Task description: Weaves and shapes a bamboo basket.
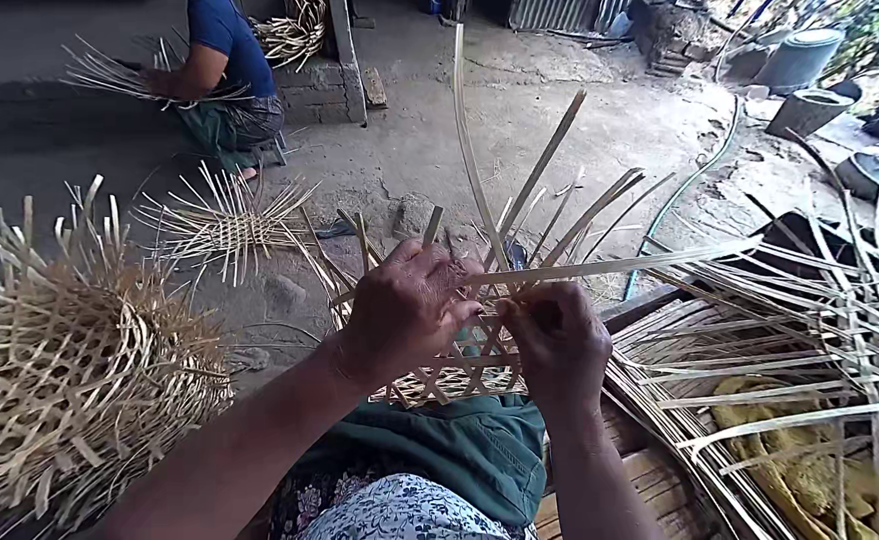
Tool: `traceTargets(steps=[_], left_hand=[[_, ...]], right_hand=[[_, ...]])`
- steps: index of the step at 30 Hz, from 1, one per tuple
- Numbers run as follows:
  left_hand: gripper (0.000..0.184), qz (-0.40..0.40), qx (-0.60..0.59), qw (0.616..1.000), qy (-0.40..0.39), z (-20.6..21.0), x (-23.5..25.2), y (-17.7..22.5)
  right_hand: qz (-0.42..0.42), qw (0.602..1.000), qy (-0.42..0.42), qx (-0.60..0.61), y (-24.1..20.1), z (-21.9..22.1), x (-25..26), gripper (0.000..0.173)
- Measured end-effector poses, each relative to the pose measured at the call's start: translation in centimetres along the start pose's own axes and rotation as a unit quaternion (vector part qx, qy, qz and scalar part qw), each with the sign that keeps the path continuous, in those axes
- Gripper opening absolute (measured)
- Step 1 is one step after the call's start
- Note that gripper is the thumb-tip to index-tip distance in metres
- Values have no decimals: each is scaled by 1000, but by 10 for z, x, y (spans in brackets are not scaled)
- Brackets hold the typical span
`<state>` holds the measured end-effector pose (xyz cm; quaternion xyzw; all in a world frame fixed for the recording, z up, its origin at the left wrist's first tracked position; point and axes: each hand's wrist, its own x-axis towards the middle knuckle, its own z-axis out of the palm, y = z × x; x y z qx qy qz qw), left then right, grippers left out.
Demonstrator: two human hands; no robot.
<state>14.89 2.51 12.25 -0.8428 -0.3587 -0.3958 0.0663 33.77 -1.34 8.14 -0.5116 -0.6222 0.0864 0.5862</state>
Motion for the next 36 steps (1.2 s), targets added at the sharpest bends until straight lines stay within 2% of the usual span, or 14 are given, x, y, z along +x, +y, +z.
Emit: traceTargets(steps=[2, 5, 8, 10, 12, 14, 16, 19, 22, 25, 27, 29, 33, 36], left_hand=[[28, -13, -3, 1000, 6, 0, 0, 0], [26, -21, -9, 1000, 7, 0, 2, -1], [25, -20, -28, 999, 4, 0, 0, 0], [23, -22, -62, 998, 14, 0, -1, -2], [24, -37, -94, 995, 26, -1, -3, -8], [28, -53, -108, 992, 32, -3, -4, -15], [30, -59, -111, 991, 37, -4, -6, -18], [26, -47, -90, 994, 42, -2, -6, -20], [22, -3, -34, 999, 43, 1, -8, -20], [25, 10, 34, 999, 19, 3, -6, -20], [26, 10, 61, 998, 0, 2, -5, -19], [25, 11, 79, 997, -9, 1, -3, -17], [22, 9, 61, 998, 14, 5, -5, -20], [21, 14, 17, 999, 35, 7, -7, -24]], right_hand=[[11, 1000, -12, -9, -4, 0, 2, 18], [-28, 988, -44, -147, -18, -6, 3, 37], [-37, 972, -44, -230, -31, -12, 1, 29], [-26, 985, -59, -160, -27, -13, 6, 23], [28, 990, -139, 15, -14, -19, 19, 16], [110, 944, -221, 221, 0, -20, 35, 15], [173, 894, -274, 310, 11, -19, 46, 15], [219, 863, -288, 352, 22, -17, 50, 20], [171, 858, -282, 395, 30, -13, 47, 24], [171, 870, -201, 417, 21, -7, 43, 38], [189, 873, -142, 427, 16, -5, 40, 28], [199, 867, -123, 441, 15, -3, 40, 19], [188, 864, -163, 438, 17, -4, 42, 13], [141, 867, -226, 422, 21, -5, 44, 13]])
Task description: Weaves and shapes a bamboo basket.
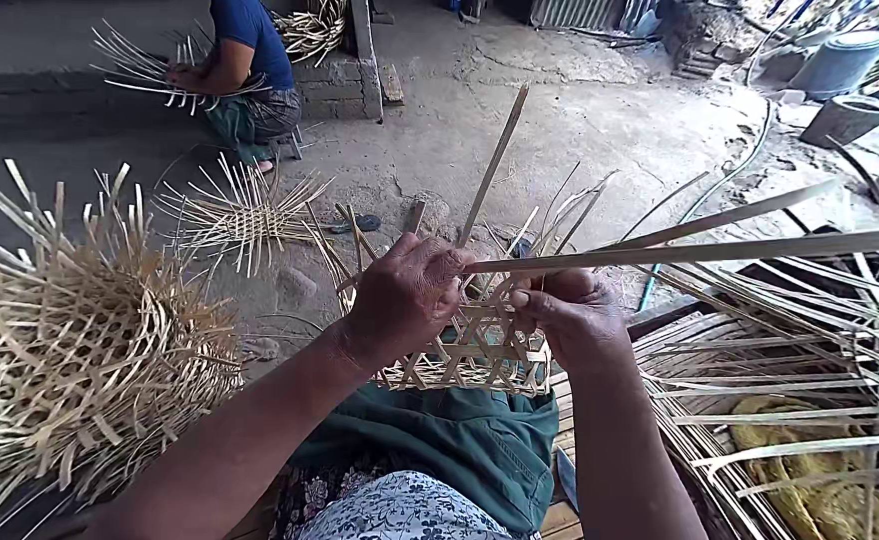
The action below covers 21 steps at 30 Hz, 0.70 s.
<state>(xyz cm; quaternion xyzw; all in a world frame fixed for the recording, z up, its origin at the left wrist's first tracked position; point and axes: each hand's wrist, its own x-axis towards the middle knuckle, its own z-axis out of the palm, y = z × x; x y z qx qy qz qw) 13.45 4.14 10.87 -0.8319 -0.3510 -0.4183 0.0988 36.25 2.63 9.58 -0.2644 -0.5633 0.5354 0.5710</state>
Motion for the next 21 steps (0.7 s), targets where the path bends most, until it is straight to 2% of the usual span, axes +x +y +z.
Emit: traceTargets(steps=[3, 5, 11, 15, 19, 21], left_hand=[[20, 12, -21, 1000, 4, 0, -1, -1], [19, 10, -38, 999, -1, -1, -2, -3], [7, 8, -126, 992, 24, 3, -3, -9], [6, 5, -166, 986, 21, 3, -5, -11], [7, -11, -189, 982, 17, 0, -5, -16], [8, -18, -174, 984, 8, 0, -5, -18]], right_hand=[[-31, 994, -99, -17, 1, -11, 3, 11], [-43, 991, -122, -18, 2, -15, 5, 4], [-56, 989, -127, -49, 1, -14, 6, 11], [-50, 989, -139, -33, -1, -16, 5, 12], [-21, 990, -87, -106, -1, -7, -1, 12], [-12, 989, -65, -135, 0, -3, -4, 4]])
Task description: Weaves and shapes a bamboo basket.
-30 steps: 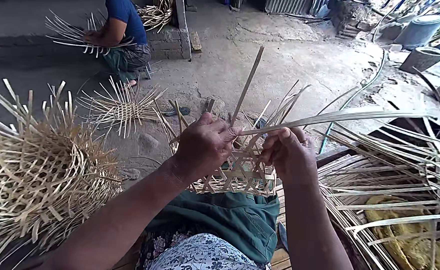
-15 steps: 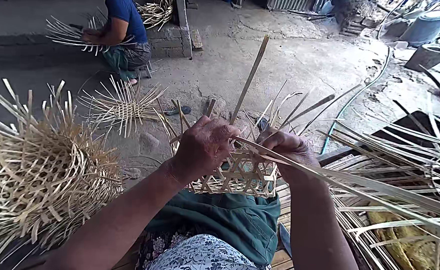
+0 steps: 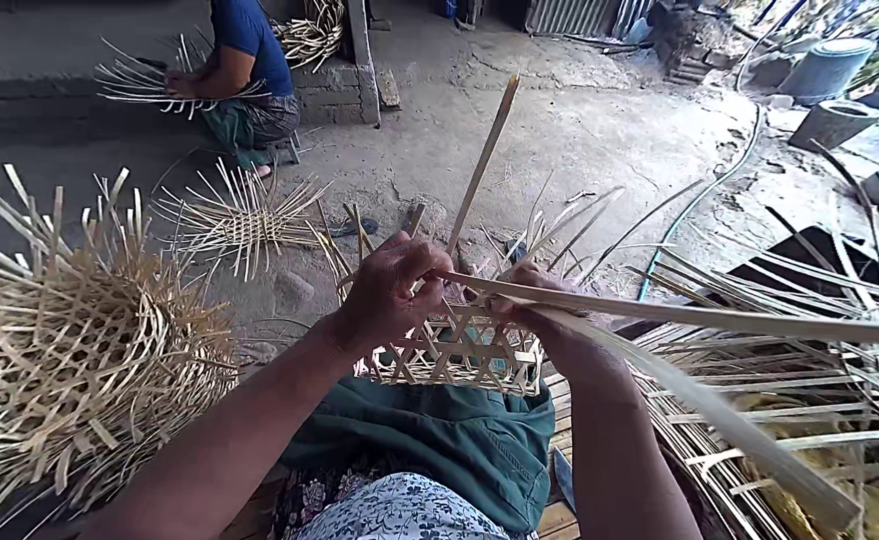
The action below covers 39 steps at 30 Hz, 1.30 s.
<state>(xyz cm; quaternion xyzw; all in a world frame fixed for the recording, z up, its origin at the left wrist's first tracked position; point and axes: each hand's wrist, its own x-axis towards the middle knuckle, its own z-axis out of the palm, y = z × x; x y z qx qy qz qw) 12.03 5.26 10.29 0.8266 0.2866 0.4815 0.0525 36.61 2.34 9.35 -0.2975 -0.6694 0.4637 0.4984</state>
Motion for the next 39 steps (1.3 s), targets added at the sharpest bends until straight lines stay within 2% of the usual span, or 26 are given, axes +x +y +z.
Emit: traceTargets(steps=[2, 5, 6, 9, 11, 14, 15, 16, 18, 21, 24, 27, 30, 32, 36, 39], left_hand=[[14, -4, 47, 999, -17, 0, 1, 1], [24, 21, 152, 987, -56, 2, 3, 8], [24, 25, 172, 982, -71, 2, 3, 12], [23, 10, 156, 982, -102, -3, 7, 23], [29, -75, 47, 987, -134, -14, 12, 24], [54, -245, -129, 950, -142, -29, 21, 23], [54, -273, -142, 942, -136, -30, 22, 22], [45, -285, -140, 939, -131, -29, 23, 21], [15, -273, -145, 944, -117, -26, 23, 21], [2, -226, -199, 948, -102, -27, 18, 24], [10, -162, -197, 963, -87, -22, 11, 19], [37, -80, -94, 991, -56, -25, 16, 18], [20, -1, 76, 996, 40, -34, 6, 20], [26, 18, 142, 989, 44, -26, -19, 12], [60, 14, 189, 982, 10, 7, -66, -9], [55, 21, 151, 986, 61, 24, -79, -18]], right_hand=[[-3, 998, 19, 53, 2, 2, -1, 10], [44, 991, 49, 115, 0, 4, -1, 38], [57, 987, 80, 126, -1, 6, 0, 39], [60, 971, 195, 121, -3, 18, 1, 13], [34, 974, 216, 63, -3, 23, -2, 9], [-42, 983, 175, -31, 7, 26, -11, 12], [-67, 983, 162, -51, 11, 28, -13, 15], [-91, 983, 145, -74, 13, 28, -14, 18], [-123, 976, 118, -134, 14, 29, -14, 25], [-110, 961, 121, -225, 12, 30, -14, 30], [-52, 950, 128, -279, 6, 28, -13, 33], [-3, 954, 124, -272, 2, 21, -12, 33], [26, 964, 166, -205, -2, 9, -11, 26], [24, 966, 187, -179, -1, -1, -11, 24], [10, 969, 197, -151, 6, -12, -9, 24], [7, 973, 191, -127, 12, -13, -8, 24]])
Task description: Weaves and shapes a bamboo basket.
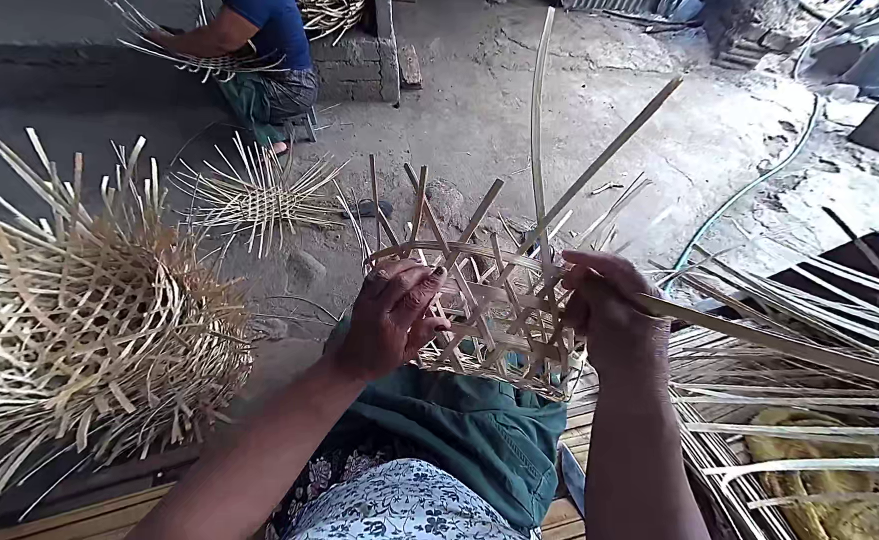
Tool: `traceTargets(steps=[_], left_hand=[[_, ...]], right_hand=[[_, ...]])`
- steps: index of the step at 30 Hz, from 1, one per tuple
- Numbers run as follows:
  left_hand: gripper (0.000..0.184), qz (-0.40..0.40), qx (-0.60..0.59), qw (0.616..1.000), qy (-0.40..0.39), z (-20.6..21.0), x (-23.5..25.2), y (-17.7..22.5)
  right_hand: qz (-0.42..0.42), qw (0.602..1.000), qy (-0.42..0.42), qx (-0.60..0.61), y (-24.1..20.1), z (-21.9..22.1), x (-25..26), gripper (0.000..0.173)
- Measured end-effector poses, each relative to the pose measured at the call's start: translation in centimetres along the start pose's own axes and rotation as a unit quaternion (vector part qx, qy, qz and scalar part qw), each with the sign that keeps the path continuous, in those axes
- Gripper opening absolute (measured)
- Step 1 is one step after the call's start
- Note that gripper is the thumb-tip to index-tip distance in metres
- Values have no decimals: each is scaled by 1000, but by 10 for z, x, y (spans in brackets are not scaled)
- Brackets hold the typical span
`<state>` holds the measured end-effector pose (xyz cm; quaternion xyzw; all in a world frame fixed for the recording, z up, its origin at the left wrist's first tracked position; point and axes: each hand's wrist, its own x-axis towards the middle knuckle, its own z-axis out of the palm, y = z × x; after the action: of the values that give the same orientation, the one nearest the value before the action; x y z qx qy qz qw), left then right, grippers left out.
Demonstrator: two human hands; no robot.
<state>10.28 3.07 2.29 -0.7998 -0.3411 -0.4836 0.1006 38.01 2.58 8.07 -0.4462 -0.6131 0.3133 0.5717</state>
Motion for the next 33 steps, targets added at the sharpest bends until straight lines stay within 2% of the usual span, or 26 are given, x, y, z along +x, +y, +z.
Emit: traceTargets(steps=[3, 7, 9, 12, 16, 21, 24, 28, 30, 33], left_hand=[[41, 13, -28, 999, 29, 8, -6, -5], [36, -2, -49, 999, 19, 4, -7, -11], [31, -7, -47, 998, 28, -9, 5, -5], [24, 31, -18, 999, 26, -20, 22, 20], [28, 59, 24, 998, -20, -6, 26, 26], [38, 34, -8, 998, -47, -2, 17, 23], [32, 26, -6, 999, -40, -4, 14, 23], [22, 46, 73, 996, 7, -28, 34, 45], [19, 66, 66, 995, -29, -37, 56, 60], [35, 91, 89, 979, -160, -26, 86, 60]], right_hand=[[5, 1000, 8, 5, 3, 2, 0, 23], [29, 999, 4, 13, 0, 5, -2, 23], [32, 999, 9, 43, -2, 8, -1, 23], [33, 997, 7, 69, -2, 10, -3, 24], [17, 996, 0, 89, -1, 16, -5, 23], [21, 995, -21, 96, 2, 18, -8, 22], [28, 994, -26, 101, 0, 21, -9, 23], [14, 992, -22, 123, -5, 29, -12, 20], [4, 992, -32, 125, -9, 34, -16, 18], [9, 991, -35, 126, -17, 43, -20, 23]])
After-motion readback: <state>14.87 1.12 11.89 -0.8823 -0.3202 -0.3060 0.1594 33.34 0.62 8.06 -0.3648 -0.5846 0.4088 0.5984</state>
